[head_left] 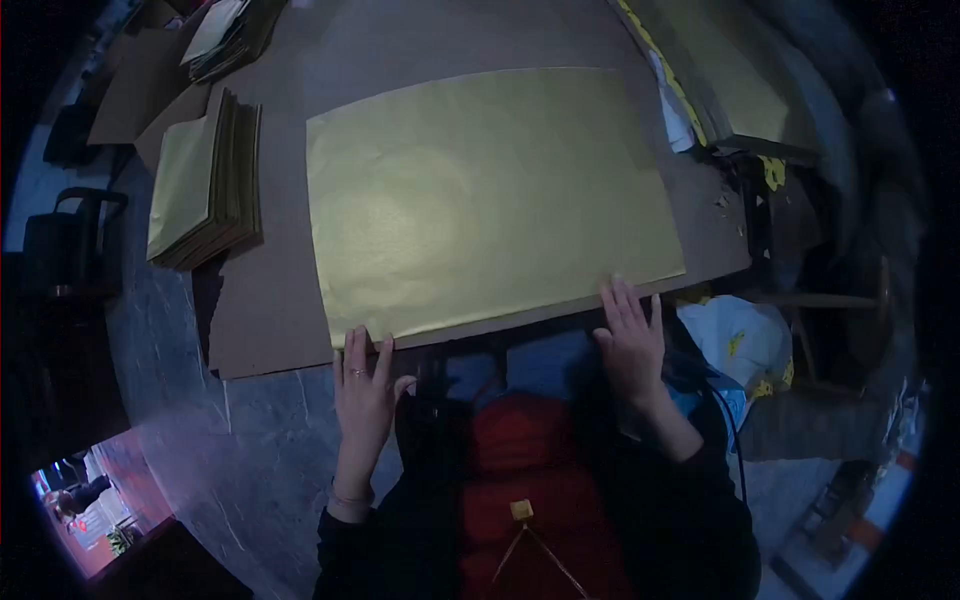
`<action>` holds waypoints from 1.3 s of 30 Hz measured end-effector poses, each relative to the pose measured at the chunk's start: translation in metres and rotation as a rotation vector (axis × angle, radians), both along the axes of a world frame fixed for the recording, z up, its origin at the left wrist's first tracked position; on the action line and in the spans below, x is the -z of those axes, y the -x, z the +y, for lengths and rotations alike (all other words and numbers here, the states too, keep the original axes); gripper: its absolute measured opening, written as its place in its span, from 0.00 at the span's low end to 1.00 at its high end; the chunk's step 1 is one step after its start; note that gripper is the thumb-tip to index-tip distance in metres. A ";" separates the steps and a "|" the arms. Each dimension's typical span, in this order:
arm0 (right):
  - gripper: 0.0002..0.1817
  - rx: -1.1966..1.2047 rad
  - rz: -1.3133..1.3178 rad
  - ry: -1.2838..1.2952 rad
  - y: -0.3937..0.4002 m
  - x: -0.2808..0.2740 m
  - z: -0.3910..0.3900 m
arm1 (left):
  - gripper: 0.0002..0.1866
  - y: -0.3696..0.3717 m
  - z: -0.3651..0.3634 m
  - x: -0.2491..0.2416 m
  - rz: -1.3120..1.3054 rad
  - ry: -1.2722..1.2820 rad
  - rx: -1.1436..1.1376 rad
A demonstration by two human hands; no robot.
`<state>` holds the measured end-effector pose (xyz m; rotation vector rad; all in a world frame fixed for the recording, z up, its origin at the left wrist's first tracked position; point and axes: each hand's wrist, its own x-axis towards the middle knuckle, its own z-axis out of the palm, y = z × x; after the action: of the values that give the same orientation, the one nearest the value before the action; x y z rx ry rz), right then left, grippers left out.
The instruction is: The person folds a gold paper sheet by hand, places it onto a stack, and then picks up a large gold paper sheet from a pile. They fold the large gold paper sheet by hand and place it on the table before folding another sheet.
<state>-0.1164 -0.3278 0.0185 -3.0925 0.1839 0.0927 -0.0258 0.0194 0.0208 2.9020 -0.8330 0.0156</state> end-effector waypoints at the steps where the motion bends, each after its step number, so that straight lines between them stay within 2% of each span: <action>1: 0.28 0.068 -0.003 0.092 0.005 0.002 -0.014 | 0.36 0.000 -0.001 0.002 -0.017 0.000 0.005; 5: 0.25 0.272 -0.063 0.248 0.019 0.018 -0.068 | 0.35 -0.001 -0.007 -0.005 -0.018 -0.009 0.013; 9: 0.21 0.349 -0.156 0.187 0.018 0.021 -0.087 | 0.33 -0.001 -0.016 -0.010 -0.002 0.029 0.017; 11: 0.16 0.333 -0.369 0.032 0.015 0.023 -0.094 | 0.31 -0.001 -0.027 -0.012 -0.033 0.043 -0.013; 12: 0.16 0.329 -0.380 0.031 0.010 0.015 -0.093 | 0.31 0.001 -0.037 -0.011 -0.044 0.045 -0.017; 14: 0.12 0.699 -0.366 -0.490 -0.003 -0.003 -0.091 | 0.29 0.002 -0.069 -0.011 -0.142 0.155 0.046; 16: 0.13 0.683 -0.442 -0.460 -0.001 0.018 -0.107 | 0.27 0.002 -0.102 -0.015 -0.050 0.269 0.166; 18: 0.16 0.654 -0.370 -0.440 -0.005 0.019 -0.115 | 0.25 0.004 -0.132 -0.012 -0.032 0.420 0.275; 19: 0.16 0.642 -0.374 -0.441 -0.010 0.010 -0.113 | 0.25 0.006 -0.139 -0.009 -0.041 0.422 0.266; 21: 0.18 0.779 -0.155 -0.481 -0.021 -0.014 -0.106 | 0.24 0.007 -0.148 0.001 0.028 0.426 0.304; 25: 0.21 0.712 -0.151 -0.417 -0.019 0.004 -0.120 | 0.24 0.008 -0.147 0.014 -0.017 0.426 0.322; 28: 0.19 0.703 -0.216 -0.514 -0.018 0.006 -0.120 | 0.25 0.008 -0.145 0.014 -0.032 0.376 0.342; 30: 0.17 0.777 -0.359 -0.805 -0.019 -0.002 -0.115 | 0.26 0.008 -0.145 0.013 -0.056 0.352 0.345; 31: 0.17 0.768 -0.359 -0.809 -0.018 0.002 -0.113 | 0.27 0.008 -0.145 0.013 -0.071 0.333 0.362; 33: 0.16 0.838 -0.487 -1.316 -0.016 0.010 -0.110 | 0.27 0.008 -0.145 0.015 -0.087 0.303 0.363; 37: 0.17 0.867 -0.362 -1.274 -0.014 0.008 -0.115 | 0.28 0.010 -0.147 0.023 -0.101 0.239 0.356; 39: 0.16 0.882 -0.311 -1.159 -0.018 0.012 -0.117 | 0.28 0.011 -0.147 0.022 -0.093 0.252 0.346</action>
<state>-0.0989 -0.4444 0.0063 -1.6548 1.0017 -0.2268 -0.0368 -0.1280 -0.0016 2.5071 -1.2385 0.2079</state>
